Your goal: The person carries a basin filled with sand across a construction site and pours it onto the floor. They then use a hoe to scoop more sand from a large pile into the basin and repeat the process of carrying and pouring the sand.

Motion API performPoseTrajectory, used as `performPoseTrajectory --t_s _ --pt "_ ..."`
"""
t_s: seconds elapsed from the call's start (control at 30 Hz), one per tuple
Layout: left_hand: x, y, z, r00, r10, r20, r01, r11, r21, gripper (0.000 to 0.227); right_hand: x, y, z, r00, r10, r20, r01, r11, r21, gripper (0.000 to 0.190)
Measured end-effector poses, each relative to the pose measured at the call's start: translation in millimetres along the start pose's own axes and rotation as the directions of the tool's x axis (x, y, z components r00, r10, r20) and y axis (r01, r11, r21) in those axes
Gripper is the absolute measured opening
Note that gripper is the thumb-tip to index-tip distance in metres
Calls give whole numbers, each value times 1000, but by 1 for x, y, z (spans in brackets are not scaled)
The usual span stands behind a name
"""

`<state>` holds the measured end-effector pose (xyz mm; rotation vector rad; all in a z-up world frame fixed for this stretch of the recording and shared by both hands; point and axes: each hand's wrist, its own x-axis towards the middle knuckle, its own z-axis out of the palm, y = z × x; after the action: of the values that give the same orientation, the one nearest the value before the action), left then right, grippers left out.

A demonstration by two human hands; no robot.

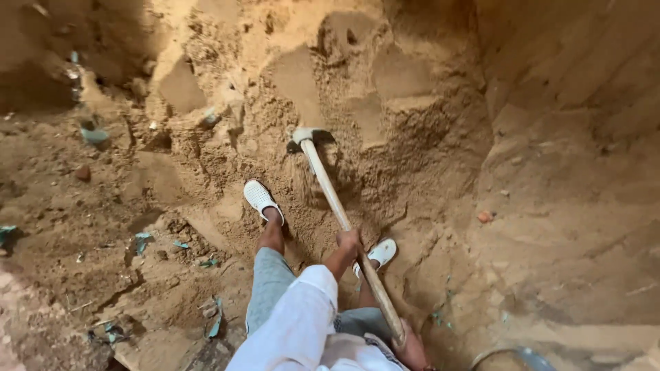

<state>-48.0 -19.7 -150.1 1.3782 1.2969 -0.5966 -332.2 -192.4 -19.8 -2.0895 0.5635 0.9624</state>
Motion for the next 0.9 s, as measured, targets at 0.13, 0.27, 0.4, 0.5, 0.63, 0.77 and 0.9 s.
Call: performPoseTrajectory --t_s 0.13,0.27,0.4,0.5,0.63,0.77,0.9 --pt "-19 74 -6 999 36 23 -33 995 -97 21 12 -64 -49 990 -102 -94 102 995 -2 56" --pt "-100 222 -34 928 293 230 -227 934 -275 12 53 -165 -99 931 -322 -171 337 940 61 39" --pt "-82 358 -49 751 623 220 -571 779 -257 26 103 -262 -121 728 -602 -328 606 789 -101 43" --pt "-173 427 -95 696 673 250 -600 736 -312 19 99 -379 -151 856 -465 -225 487 872 51 38" --pt "-143 394 -73 673 690 268 -615 723 -315 14 132 -448 -160 873 -453 -181 476 872 112 30" --pt "-2 296 2 714 684 152 -662 729 -173 18 205 -416 -122 881 -448 -155 463 882 82 23" --pt "-23 205 -14 899 405 166 -391 914 -111 22 197 -330 -78 874 -485 -16 476 852 219 22"
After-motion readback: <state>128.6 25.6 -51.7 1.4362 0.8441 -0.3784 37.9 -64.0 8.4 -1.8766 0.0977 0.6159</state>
